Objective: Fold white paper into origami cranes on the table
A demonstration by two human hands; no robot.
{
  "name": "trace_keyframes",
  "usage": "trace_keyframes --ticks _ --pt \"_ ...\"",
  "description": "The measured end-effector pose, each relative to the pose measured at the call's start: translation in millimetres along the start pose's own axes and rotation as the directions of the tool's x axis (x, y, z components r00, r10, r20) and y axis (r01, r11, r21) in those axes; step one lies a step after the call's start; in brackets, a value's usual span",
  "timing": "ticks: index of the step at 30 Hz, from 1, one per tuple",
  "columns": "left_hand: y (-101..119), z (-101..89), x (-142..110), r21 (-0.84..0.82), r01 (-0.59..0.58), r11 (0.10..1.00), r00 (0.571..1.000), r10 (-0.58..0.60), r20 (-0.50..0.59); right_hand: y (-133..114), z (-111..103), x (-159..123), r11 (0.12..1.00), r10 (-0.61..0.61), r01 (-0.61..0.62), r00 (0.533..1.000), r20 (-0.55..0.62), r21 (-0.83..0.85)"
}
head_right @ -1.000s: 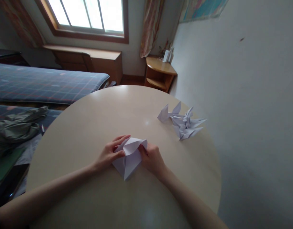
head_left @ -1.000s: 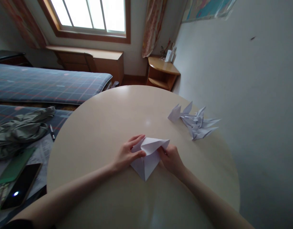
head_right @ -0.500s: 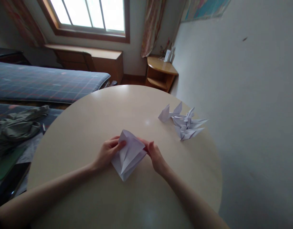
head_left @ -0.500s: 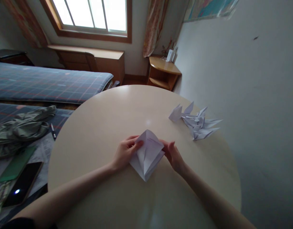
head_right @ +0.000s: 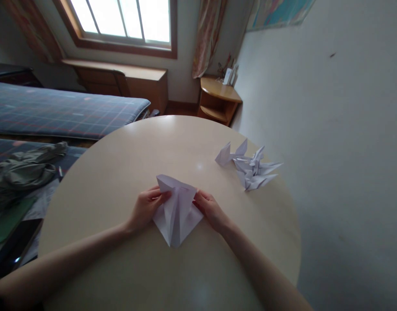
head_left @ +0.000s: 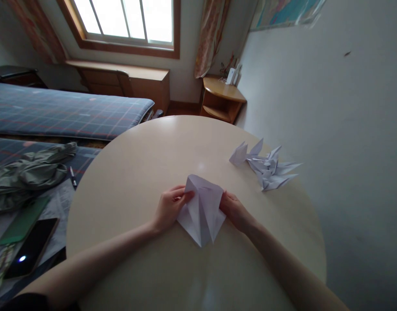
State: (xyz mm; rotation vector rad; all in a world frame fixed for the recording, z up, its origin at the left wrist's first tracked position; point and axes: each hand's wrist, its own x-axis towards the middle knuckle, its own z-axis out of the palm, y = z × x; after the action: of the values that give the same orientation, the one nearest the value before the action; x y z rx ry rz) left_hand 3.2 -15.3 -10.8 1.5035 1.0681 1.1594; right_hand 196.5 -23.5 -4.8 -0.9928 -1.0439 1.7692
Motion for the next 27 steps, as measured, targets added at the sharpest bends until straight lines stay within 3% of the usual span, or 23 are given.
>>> trace_keyframes --ticks 10,18,22,27 --pt "0.2 4.0 -2.9 0.129 -0.122 0.984 0.992 0.122 0.008 -3.9 1.6 -0.2 0.993 0.013 0.008 0.983 0.181 -0.118" --pt "8.4 4.9 -5.8 0.188 -0.181 0.965 0.983 0.175 0.049 -9.9 14.4 -1.8 0.946 -0.047 0.100 0.984 0.173 -0.310" --pt "5.6 4.0 -4.6 0.167 -0.159 0.973 0.987 0.151 0.057 -11.9 16.4 -3.2 0.873 -0.168 0.209 0.977 0.132 -0.440" --pt "1.6 4.5 -4.6 0.117 -0.104 0.988 0.992 0.095 0.080 -13.1 14.4 -2.3 0.844 -0.182 0.201 0.979 0.087 -0.498"
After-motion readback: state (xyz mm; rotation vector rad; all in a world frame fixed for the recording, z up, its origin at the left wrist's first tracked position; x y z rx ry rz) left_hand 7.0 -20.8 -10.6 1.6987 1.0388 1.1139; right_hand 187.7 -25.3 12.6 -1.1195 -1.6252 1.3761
